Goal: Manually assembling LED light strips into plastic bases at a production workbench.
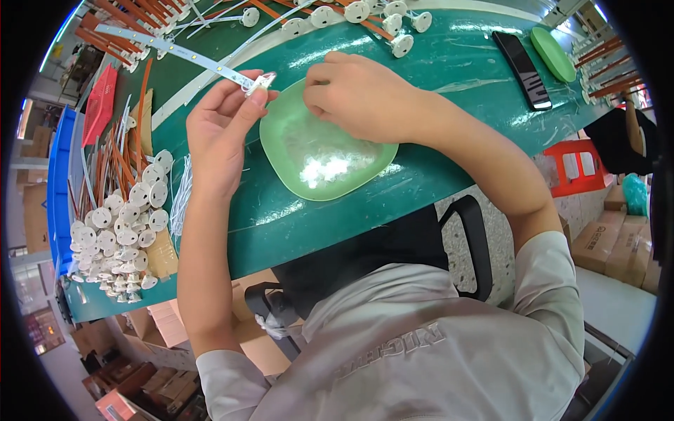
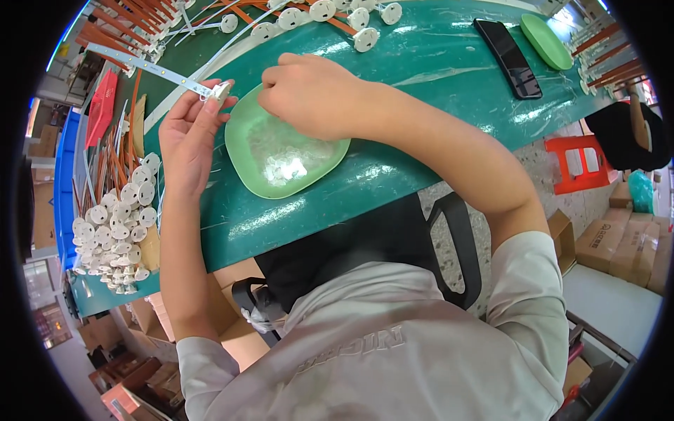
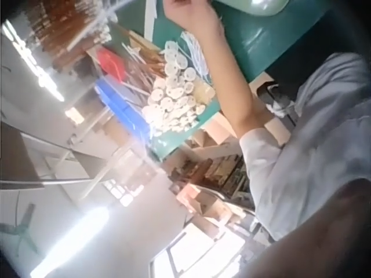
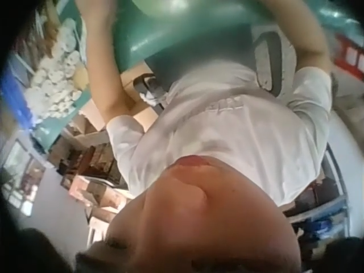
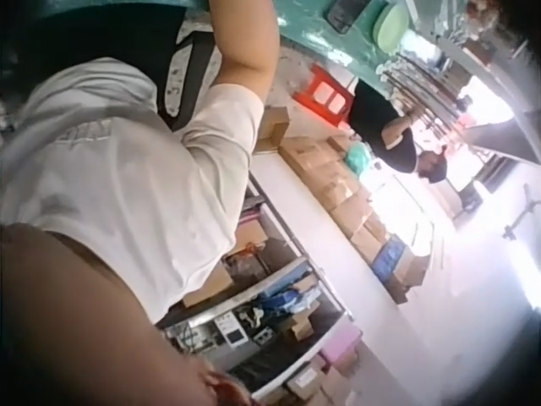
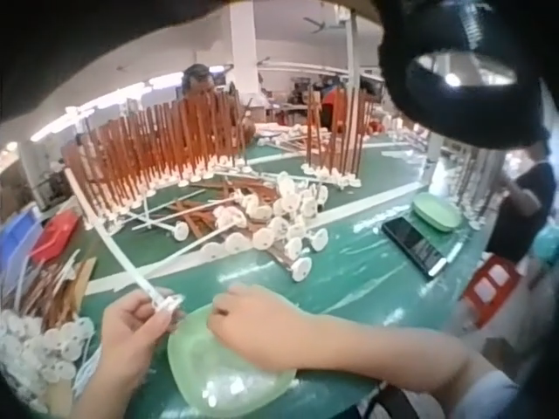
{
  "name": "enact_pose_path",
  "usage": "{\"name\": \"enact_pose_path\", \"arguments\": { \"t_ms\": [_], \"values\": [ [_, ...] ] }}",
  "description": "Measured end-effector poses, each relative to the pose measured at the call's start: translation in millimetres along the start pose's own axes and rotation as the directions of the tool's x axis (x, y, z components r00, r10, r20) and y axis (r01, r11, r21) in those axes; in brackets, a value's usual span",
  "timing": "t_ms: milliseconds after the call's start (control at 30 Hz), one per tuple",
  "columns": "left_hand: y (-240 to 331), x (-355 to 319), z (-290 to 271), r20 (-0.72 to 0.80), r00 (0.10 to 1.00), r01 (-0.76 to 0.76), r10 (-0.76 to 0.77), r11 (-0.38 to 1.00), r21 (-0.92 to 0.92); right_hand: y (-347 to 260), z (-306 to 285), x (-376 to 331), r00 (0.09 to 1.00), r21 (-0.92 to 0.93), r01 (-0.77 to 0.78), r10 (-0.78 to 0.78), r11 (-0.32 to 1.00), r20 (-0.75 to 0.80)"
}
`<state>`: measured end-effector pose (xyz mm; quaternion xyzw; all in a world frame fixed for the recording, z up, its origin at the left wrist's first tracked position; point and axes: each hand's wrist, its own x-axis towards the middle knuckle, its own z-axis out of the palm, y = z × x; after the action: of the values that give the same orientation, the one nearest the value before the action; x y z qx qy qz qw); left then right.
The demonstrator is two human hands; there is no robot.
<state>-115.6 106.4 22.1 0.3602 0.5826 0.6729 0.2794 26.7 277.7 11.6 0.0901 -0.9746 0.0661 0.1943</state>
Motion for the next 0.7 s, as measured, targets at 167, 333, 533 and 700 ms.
{"name": "enact_pose_path", "arguments": {
  "t_ms": [167,333,533,700],
  "values": [
    [2,-3,-1,-0.011,1.0,0.001,-0.001,1.0,-0.014,-5,-12,5,0.996,0.158,-0.092,0.088,0.983,0.034],
    [4,-3,1,-0.013,1.0,-0.001,0.001,0.998,-0.057,-1,-10,5,0.976,0.392,0.038,0.05,0.919,-0.211],
    [4,-6,2,0.006,1.0,-0.005,0.006,0.994,-0.107,-5,-19,7,0.974,0.616,-0.082,0.194,0.783,-0.116],
    [4,-7,2,0.038,0.999,-0.01,0.015,0.992,-0.123,-8,-25,6,0.971,0.708,-0.193,0.236,0.68,0.038]
  ]
}}
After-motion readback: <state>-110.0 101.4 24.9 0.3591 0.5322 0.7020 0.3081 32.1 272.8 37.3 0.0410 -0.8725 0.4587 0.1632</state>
